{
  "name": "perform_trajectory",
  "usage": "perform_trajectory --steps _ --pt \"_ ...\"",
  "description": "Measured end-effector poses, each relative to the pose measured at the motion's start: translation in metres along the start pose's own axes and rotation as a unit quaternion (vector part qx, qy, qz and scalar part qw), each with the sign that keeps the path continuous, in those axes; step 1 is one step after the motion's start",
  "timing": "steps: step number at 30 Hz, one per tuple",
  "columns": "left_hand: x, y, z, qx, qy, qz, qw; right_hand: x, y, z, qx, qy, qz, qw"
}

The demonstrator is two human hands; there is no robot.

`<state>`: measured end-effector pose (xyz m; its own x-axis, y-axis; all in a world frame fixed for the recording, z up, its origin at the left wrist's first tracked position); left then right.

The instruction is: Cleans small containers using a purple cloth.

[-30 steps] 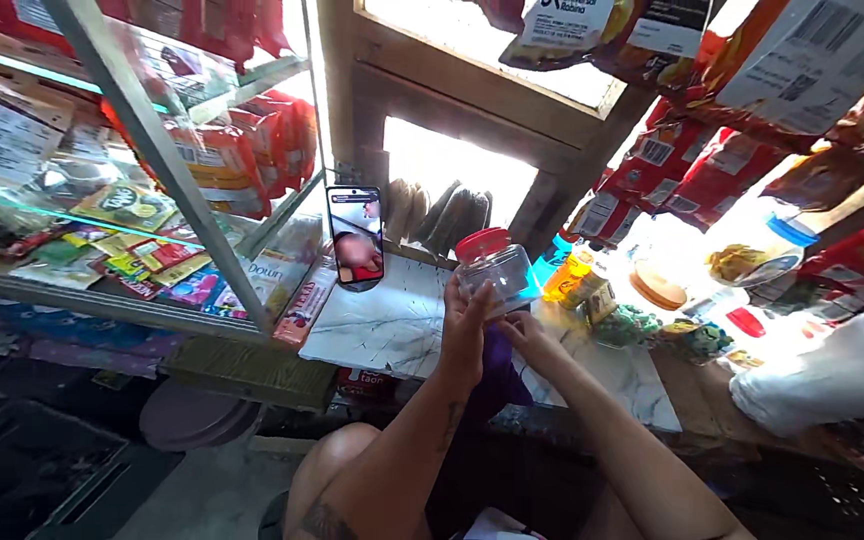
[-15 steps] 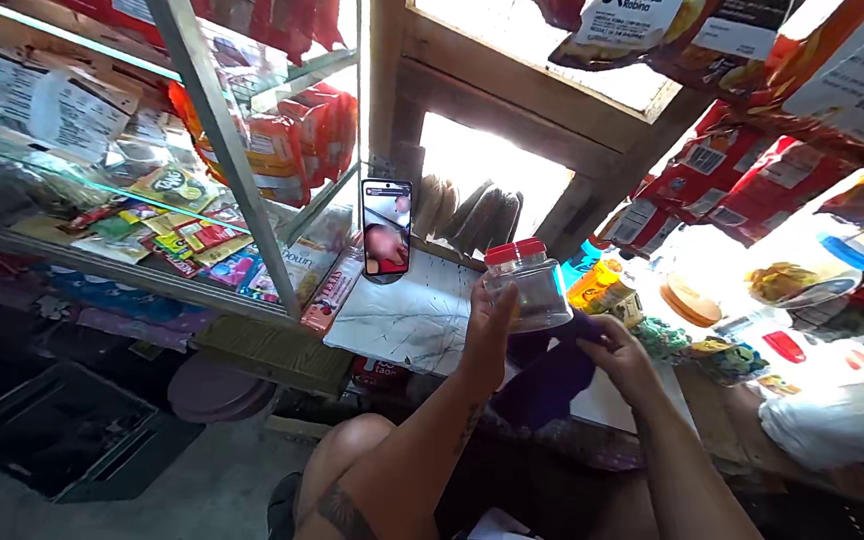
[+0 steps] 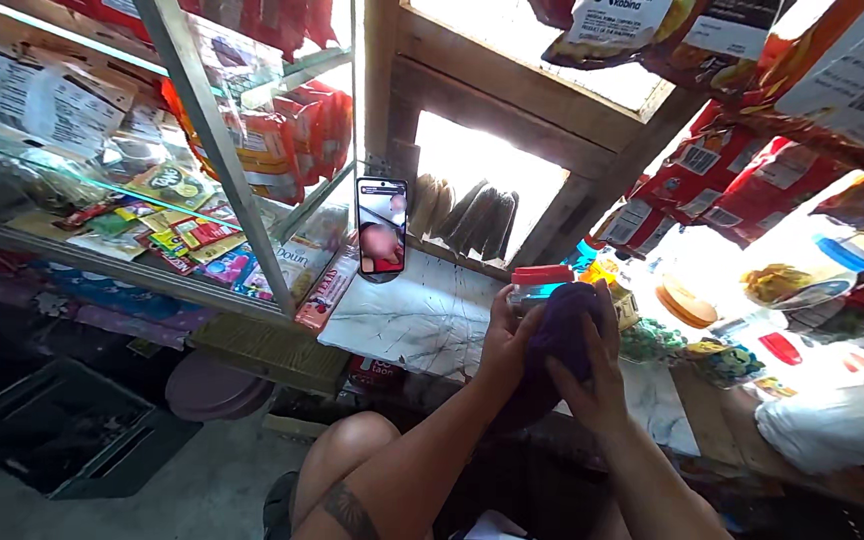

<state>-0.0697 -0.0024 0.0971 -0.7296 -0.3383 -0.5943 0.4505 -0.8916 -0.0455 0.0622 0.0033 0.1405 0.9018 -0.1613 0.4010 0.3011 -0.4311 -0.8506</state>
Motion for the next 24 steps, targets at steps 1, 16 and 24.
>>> perform_trajectory --steps 1,16,24 --pt "-0.002 0.002 0.0 -0.041 -0.02 -0.009 0.999 0.003 -0.003 0.001 -0.009 0.003 0.003 1.0" --pt "0.005 0.005 0.003 -0.066 0.033 0.043 0.996 -0.004 0.011 -0.003 -0.275 -0.086 0.035 0.957" --pt "-0.001 0.015 -0.006 -0.217 -0.078 0.05 0.972 0.001 0.005 0.0 -0.135 0.015 0.014 0.991"
Point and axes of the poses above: each hand's wrist, its own y-axis away from the middle knuckle, its own x-axis out of the back of the hand, z = x × y, the point moved 4 cm from there along -y, towards the middle knuckle, and after that the axes turned 14 degrees about z, right-handed, at the moved point
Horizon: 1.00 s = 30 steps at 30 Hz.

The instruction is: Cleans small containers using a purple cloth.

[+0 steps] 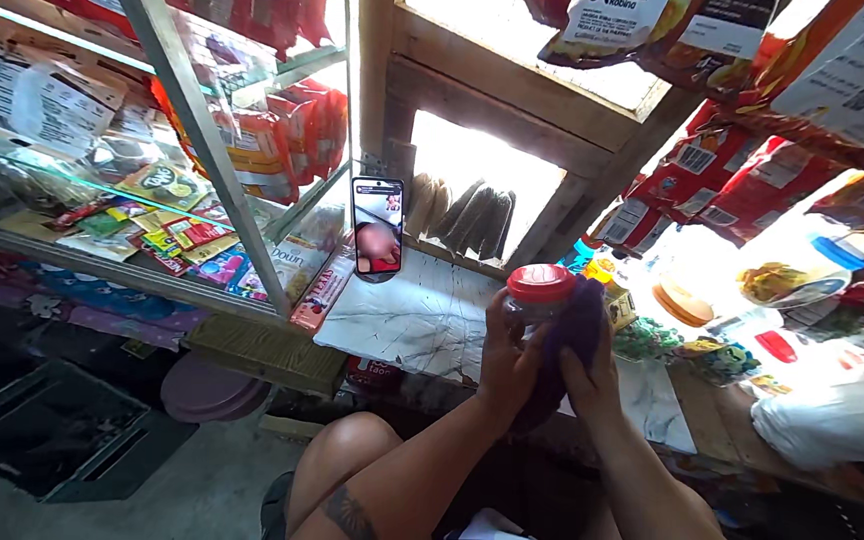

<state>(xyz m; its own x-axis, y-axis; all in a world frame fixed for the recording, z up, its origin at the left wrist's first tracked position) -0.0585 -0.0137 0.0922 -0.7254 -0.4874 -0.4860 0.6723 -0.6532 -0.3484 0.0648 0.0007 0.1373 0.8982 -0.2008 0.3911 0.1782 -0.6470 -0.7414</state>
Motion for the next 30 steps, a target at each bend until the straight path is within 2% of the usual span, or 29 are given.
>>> perform_trajectory --steps 4,10,14,18,21,25,30 --pt "-0.004 0.009 0.001 -0.049 -0.031 -0.03 0.998 0.012 -0.011 -0.007 -0.158 -0.055 0.015 0.986" --pt "-0.002 0.004 -0.001 -0.029 0.038 -0.053 0.997 0.016 -0.015 0.002 -0.219 -0.13 0.058 0.965" --pt "-0.001 0.002 0.002 0.005 0.105 -0.071 0.992 0.02 -0.015 -0.005 -0.289 -0.122 0.067 0.947" --pt "0.001 0.001 0.002 0.047 0.13 -0.041 0.99 0.015 0.001 -0.004 -0.299 -0.18 0.051 0.936" --pt "0.002 -0.001 0.0 0.041 0.098 -0.019 0.994 0.008 0.014 0.006 -0.257 -0.2 0.019 0.945" --pt "0.002 0.003 -0.003 -0.018 0.024 -0.022 0.999 0.009 0.012 0.01 -0.214 -0.181 0.0 0.96" --pt "-0.004 0.01 0.002 -0.063 -0.012 -0.046 0.997 0.021 0.002 0.003 -0.183 -0.142 0.026 0.972"
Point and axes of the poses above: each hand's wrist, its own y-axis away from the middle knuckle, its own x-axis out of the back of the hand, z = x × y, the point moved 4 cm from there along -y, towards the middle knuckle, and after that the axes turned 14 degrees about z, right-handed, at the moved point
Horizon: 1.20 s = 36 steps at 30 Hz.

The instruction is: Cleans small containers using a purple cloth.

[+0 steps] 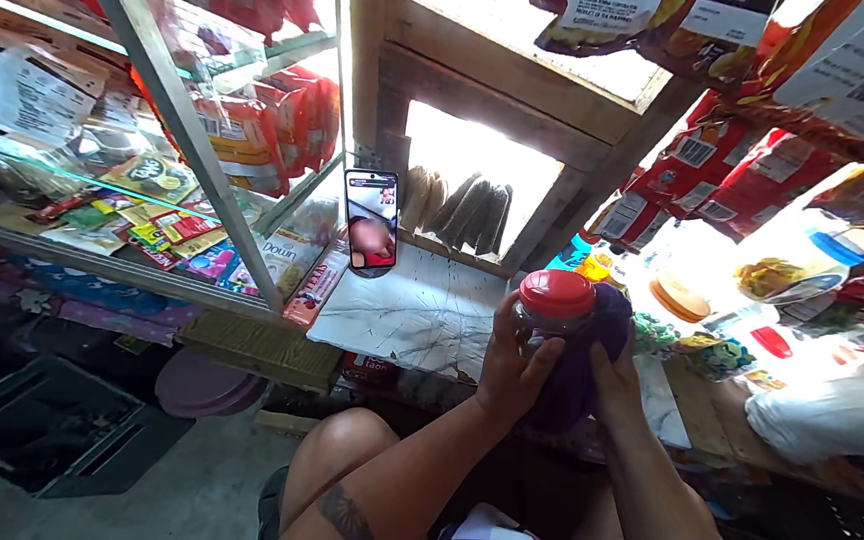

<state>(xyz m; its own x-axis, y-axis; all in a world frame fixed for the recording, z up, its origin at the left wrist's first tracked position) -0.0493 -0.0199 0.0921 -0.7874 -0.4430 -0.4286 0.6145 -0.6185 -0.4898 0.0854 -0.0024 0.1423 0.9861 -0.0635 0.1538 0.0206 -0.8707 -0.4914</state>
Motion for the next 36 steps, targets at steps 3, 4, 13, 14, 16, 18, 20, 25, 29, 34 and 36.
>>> perform_trajectory --steps 3,4,13,14,16,18,20,25,29,34,36 --pt "-0.001 0.001 -0.001 -0.009 0.002 -0.002 1.0 0.0 0.0 -0.002 -0.001 0.023 0.024 0.999" --pt "0.0 0.001 -0.002 -0.011 0.002 0.001 1.0 -0.001 0.0 -0.002 -0.007 0.026 0.029 0.999" --pt "0.008 -0.014 -0.01 0.177 0.088 0.037 0.98 0.001 -0.002 0.015 -0.037 -0.047 -0.1 0.993" --pt "0.007 -0.014 -0.011 0.2 0.093 0.042 0.975 0.001 -0.003 0.015 -0.036 -0.047 -0.112 0.992" --pt "0.006 -0.012 -0.012 0.216 0.097 0.044 0.971 0.002 -0.006 0.013 -0.035 -0.048 -0.107 0.992" --pt "0.004 -0.009 -0.01 0.193 0.084 0.03 0.977 0.003 -0.007 0.012 -0.039 -0.057 -0.068 0.995" --pt "0.001 -0.005 -0.009 0.151 0.064 0.012 0.986 0.004 -0.007 0.01 -0.042 -0.058 -0.025 0.997" --pt "-0.005 0.007 -0.011 0.073 0.024 -0.014 0.997 0.009 -0.005 0.009 -0.036 0.005 0.049 0.998" --pt "-0.007 0.013 -0.01 0.039 -0.043 -0.033 0.998 0.011 -0.003 0.007 -0.035 0.048 0.081 0.995" --pt "-0.003 0.011 -0.014 0.046 -0.017 -0.037 0.998 0.014 -0.003 0.018 -0.038 0.031 0.051 0.997" --pt "0.0 0.005 -0.016 0.104 0.022 -0.024 0.994 0.013 -0.004 0.024 -0.035 0.015 0.006 0.999"
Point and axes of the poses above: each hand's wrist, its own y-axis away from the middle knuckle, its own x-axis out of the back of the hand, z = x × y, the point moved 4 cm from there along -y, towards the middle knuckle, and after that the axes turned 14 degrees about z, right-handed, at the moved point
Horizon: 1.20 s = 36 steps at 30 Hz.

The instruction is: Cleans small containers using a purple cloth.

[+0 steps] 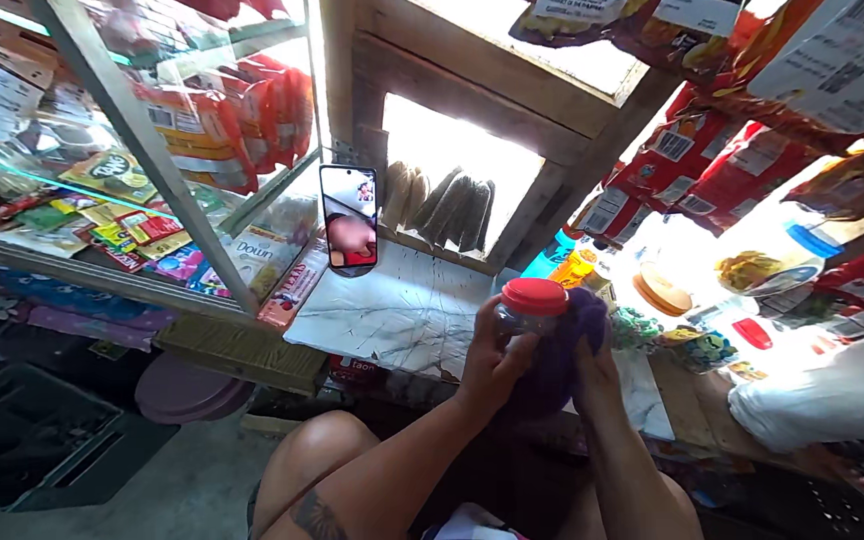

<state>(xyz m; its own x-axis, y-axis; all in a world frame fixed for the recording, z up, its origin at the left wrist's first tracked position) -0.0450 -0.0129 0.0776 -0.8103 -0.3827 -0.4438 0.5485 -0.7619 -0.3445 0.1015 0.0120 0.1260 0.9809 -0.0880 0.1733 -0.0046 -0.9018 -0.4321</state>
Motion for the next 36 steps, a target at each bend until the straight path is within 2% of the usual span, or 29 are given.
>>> perform_trajectory --steps 3,6,8,12,15,21,26,31,36 --pt "0.007 -0.009 -0.002 0.089 0.034 0.032 0.995 -0.005 0.002 0.005 0.015 -0.015 -0.079 0.997" --pt "0.012 -0.011 -0.006 0.117 0.019 0.045 0.992 -0.007 0.005 0.013 0.016 -0.03 -0.105 0.994" --pt "0.011 -0.007 -0.01 0.091 -0.004 0.039 0.995 -0.005 0.004 0.017 0.01 -0.052 -0.092 0.994" --pt "0.003 0.001 -0.012 -0.054 -0.054 -0.009 0.997 0.002 0.001 0.019 -0.006 -0.057 -0.045 0.997" --pt "-0.002 0.004 -0.017 -0.098 -0.074 -0.029 0.992 0.006 -0.001 0.02 -0.027 -0.058 -0.006 0.998" --pt "-0.01 0.006 -0.024 -0.114 -0.102 -0.073 0.986 0.007 -0.005 0.02 -0.055 -0.079 0.081 0.992" --pt "-0.001 -0.008 -0.027 -0.102 -0.086 -0.045 0.99 -0.008 -0.004 0.035 -0.017 -0.11 0.019 0.994" --pt "0.009 -0.022 -0.027 -0.026 -0.016 0.024 0.999 -0.024 -0.004 0.045 -0.018 -0.101 -0.048 0.994" --pt "0.017 -0.036 -0.022 -0.02 0.012 0.062 0.998 -0.034 -0.009 0.049 0.001 -0.119 -0.072 0.99"
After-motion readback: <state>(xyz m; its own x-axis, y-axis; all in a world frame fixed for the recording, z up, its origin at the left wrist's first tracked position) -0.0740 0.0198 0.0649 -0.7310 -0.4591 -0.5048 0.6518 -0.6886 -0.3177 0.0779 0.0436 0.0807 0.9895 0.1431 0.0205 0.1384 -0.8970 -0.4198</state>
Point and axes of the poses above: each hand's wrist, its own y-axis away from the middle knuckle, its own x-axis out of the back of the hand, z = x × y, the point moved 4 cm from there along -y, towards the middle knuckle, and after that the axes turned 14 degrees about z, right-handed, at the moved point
